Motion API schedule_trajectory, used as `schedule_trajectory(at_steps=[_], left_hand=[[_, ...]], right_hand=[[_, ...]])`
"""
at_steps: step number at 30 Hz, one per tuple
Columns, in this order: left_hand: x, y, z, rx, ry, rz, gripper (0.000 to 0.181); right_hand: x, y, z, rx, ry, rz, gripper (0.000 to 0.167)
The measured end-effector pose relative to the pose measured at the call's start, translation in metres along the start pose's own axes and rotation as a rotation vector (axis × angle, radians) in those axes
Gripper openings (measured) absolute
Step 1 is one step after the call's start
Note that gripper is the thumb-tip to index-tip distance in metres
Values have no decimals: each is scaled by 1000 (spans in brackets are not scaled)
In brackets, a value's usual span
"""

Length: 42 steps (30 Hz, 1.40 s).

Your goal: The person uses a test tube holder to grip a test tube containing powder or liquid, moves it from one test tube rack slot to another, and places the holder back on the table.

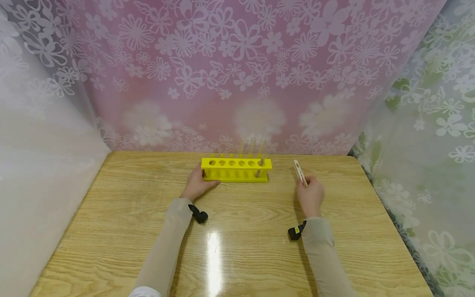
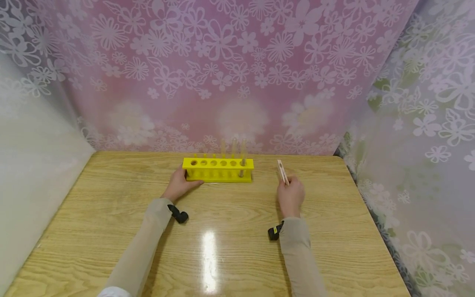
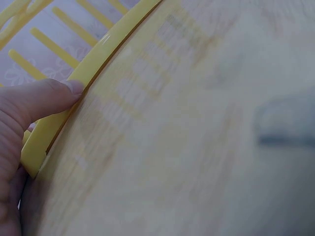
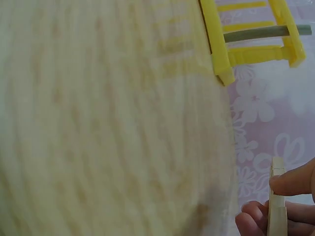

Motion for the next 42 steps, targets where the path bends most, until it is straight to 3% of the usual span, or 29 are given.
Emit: schedule_trajectory(at_steps=[24, 42], left_hand=[[0, -2, -2, -4, 23, -24, 83], [1, 0, -1, -1, 11, -27, 83]], right_hand=[[-25, 8, -6, 50, 132, -79, 24], [-35, 14, -2, 31, 115, -146, 24]])
Point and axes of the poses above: each hand's wrist, its own z-axis away from the middle knuckle, its own y-axis out of the palm, x = y × z, the point moved 2 cm from there along -z, towards the middle knuckle
